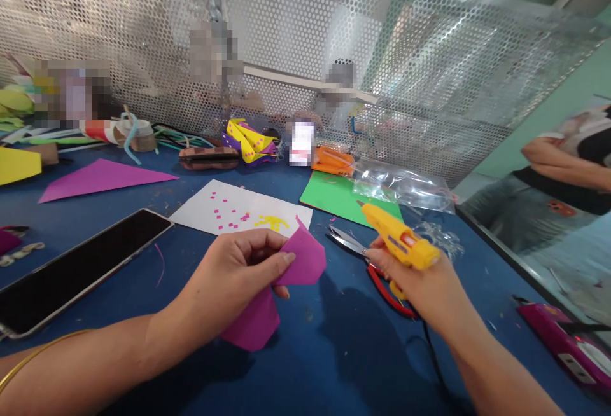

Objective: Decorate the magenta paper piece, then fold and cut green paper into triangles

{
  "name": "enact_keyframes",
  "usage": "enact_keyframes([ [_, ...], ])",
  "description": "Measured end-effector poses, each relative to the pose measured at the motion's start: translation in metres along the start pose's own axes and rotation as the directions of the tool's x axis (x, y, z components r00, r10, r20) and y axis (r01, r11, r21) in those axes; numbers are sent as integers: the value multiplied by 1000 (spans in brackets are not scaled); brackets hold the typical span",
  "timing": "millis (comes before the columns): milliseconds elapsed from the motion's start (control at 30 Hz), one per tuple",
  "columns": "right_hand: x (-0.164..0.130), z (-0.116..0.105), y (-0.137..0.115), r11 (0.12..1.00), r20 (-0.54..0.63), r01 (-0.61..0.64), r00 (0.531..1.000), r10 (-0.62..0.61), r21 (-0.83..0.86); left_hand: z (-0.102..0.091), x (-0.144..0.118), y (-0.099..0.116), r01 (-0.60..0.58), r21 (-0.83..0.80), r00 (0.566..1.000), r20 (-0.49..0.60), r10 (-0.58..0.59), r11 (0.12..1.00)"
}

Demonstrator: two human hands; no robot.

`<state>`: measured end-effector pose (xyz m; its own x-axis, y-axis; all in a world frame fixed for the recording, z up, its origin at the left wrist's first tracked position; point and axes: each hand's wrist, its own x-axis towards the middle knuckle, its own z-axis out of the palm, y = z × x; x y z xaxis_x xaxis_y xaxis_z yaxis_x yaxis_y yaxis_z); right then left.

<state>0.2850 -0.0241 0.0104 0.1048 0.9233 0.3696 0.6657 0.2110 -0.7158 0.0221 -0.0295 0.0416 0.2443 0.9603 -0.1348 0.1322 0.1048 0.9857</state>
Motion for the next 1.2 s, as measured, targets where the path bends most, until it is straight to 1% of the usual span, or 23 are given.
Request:
enact_keyframes([
  [67,14,-17,17,989,5,-85,996,86,-121,-1,0,1,17,19,1000,5,-17,1000],
  [133,28,-35,35,955,14,-134,990,143,-266,-1,0,1,30,32,999,19,-31,999],
  [167,34,-44,44,926,30,-127,989,147,-354,-1,0,1,34,33,999,24,-35,999],
  [200,41,-52,53,878,14,-117,990,139,-464,-2,0,0,37,29,999,31,-38,999],
  [267,51,-65,70,709,-38,-94,995,94,-699,-3,0,0,40,1,999,35,-40,999],
  [300,56,-70,79,660,-58,-107,994,96,-744,-4,0,0,41,-18,999,32,-40,999],
  [367,61,-76,93,597,-68,-124,991,117,-793,-6,1,2,43,-51,999,14,-42,998],
  [433,64,-78,105,562,-63,-137,987,148,-816,-8,1,4,55,-69,998,-10,-55,996],
  [533,63,-79,115,511,-64,-153,980,187,-846,-10,1,8,80,-89,996,-27,-82,993],
  [733,59,-78,118,448,-66,-157,975,213,-880,-16,1,14,59,-145,995,-66,-69,988],
  [900,54,-78,115,412,-70,-131,984,162,-902,-27,4,19,49,-251,982,-162,-92,967],
  [967,50,-81,109,402,-87,-126,990,114,-907,-32,5,22,43,-294,970,-217,-110,955],
  [1033,46,-82,96,397,-107,-117,993,47,-911,-35,7,26,5,-319,957,-273,-97,948],
  [1100,41,-76,73,444,-106,-71,993,-54,-893,-39,9,30,-43,-319,948,-311,-62,947],
  [1133,38,-69,59,492,-106,-37,988,-114,-870,-40,9,31,-60,-321,946,-320,-49,945],
  [1167,35,-58,43,654,-96,70,972,-215,-753,-42,10,31,-72,-326,943,-329,-41,943],
  [1200,33,-44,26,786,-56,188,961,-272,-589,-43,11,32,-74,-332,941,-335,-44,940],
])
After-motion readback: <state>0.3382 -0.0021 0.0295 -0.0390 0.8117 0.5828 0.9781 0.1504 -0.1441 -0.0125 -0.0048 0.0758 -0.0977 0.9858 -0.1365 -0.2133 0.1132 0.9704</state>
